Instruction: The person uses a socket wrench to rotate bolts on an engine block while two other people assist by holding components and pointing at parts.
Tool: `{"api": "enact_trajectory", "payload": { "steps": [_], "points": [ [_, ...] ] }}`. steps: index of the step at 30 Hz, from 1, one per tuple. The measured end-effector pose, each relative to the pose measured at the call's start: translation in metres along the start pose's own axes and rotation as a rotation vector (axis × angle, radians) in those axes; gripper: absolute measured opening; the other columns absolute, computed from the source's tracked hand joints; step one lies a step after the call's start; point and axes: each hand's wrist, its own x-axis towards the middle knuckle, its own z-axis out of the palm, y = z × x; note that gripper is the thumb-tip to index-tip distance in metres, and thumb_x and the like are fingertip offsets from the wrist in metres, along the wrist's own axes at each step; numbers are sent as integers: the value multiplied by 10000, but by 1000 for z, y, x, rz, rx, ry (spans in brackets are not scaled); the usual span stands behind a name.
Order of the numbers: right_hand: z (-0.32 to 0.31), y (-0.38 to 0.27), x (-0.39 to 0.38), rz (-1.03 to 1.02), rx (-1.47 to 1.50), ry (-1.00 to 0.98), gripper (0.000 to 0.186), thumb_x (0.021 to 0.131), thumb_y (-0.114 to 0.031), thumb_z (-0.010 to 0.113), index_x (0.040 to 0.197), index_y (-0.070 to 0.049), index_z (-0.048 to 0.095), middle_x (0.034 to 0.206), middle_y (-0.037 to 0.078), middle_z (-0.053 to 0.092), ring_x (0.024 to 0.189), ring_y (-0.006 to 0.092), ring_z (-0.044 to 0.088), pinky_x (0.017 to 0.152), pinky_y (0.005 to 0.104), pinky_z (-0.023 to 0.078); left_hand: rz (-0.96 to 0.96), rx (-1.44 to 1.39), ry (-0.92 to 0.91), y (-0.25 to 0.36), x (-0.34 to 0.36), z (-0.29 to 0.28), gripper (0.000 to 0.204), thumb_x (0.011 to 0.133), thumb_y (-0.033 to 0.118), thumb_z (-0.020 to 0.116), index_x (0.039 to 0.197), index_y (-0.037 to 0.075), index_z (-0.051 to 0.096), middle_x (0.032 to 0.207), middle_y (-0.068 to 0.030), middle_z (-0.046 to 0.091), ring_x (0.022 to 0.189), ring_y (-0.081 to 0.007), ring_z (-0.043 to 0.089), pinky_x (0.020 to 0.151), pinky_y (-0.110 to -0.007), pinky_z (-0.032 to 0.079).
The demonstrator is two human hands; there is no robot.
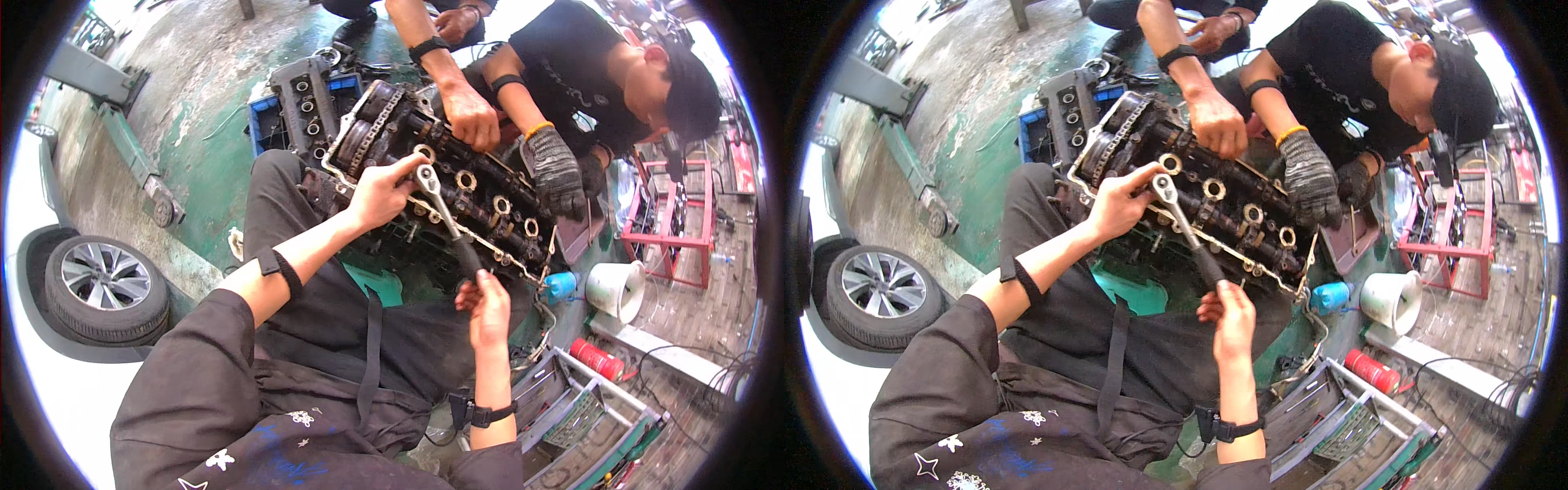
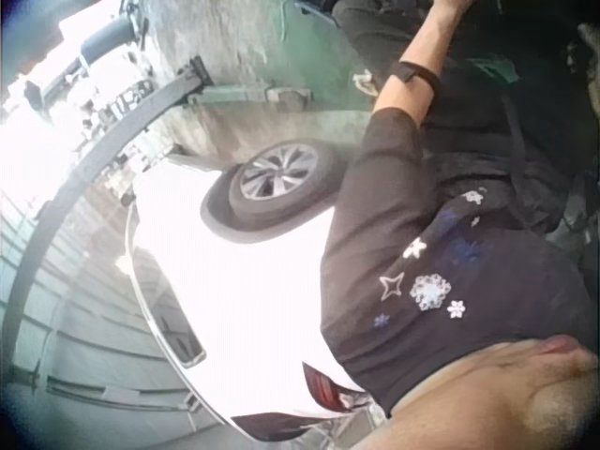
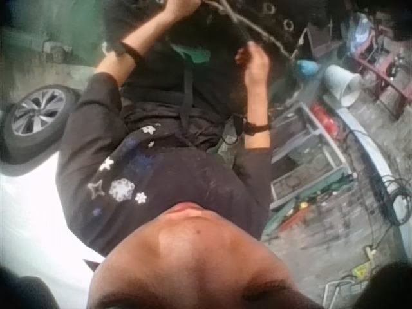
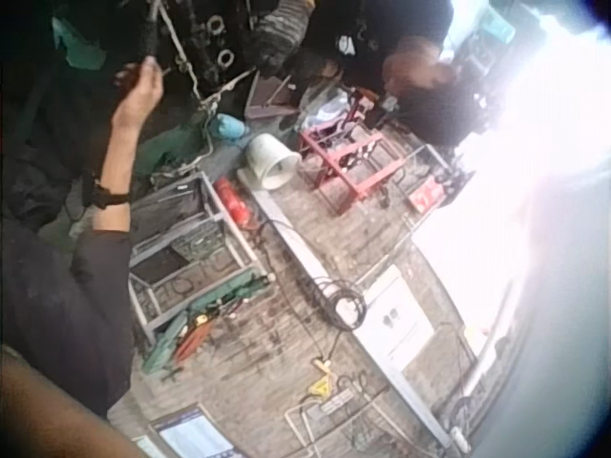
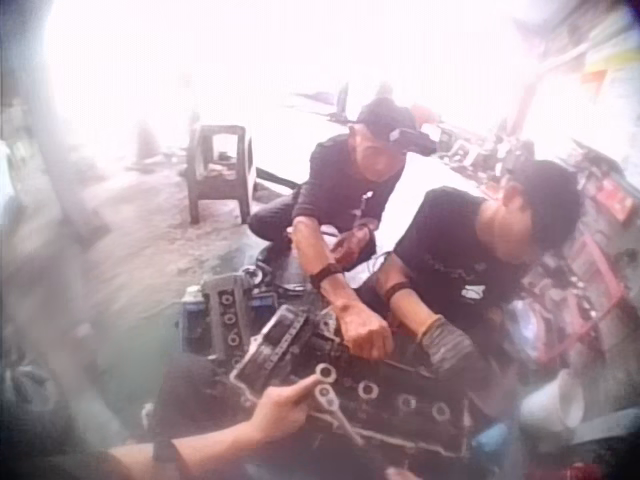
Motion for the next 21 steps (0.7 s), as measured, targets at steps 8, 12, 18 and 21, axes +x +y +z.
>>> {"api": "enact_trajectory", "payload": {
  "steps": [8, 12, 18, 21],
  "points": [
    [21, 18, -9, 58, -12, -20, 245, 938, -284, 470, 918, -50, 540, 686, 85, 619, 559, 171, 600, 505, 282, 458, 74, 22, 4, -12, -3, -2, 429, 757, -21, 620, 1164, 103, 560, 868, -135, 648, 689, -182, 626, 657, -287, 486],
    [49, 35, -40, 166, -108, -242, 280, 950, -321, 456, 929, -55, 538, 721, 81, 640, 572, 147, 600, 528, 250, 462, 107, 38, 14, -7, 0, 5, 430, 724, -34, 590, 1129, 109, 582, 923, -147, 650, 818, -276, 653, 710, -335, 508],
    [125, 44, -38, 196, -116, -571, 285, 946, -342, 474, 968, -59, 506, 746, 66, 633, 578, 128, 589, 523, 227, 446, 24, -3, 27, -15, -2, -1, 361, 783, 4, 641, 1136, 69, 594, 991, -100, 670, 913, -136, 640, 790, -267, 496],
    [127, 40, -39, 202, -69, -566, 271, 930, -327, 505, 956, -57, 519, 743, 52, 629, 591, 121, 586, 534, 224, 438, 4, -141, -12, -23, -1, 2, 363, 805, -36, 596, 1156, 52, 570, 991, -111, 672, 917, -117, 632, 788, -251, 490]
  ]
}}
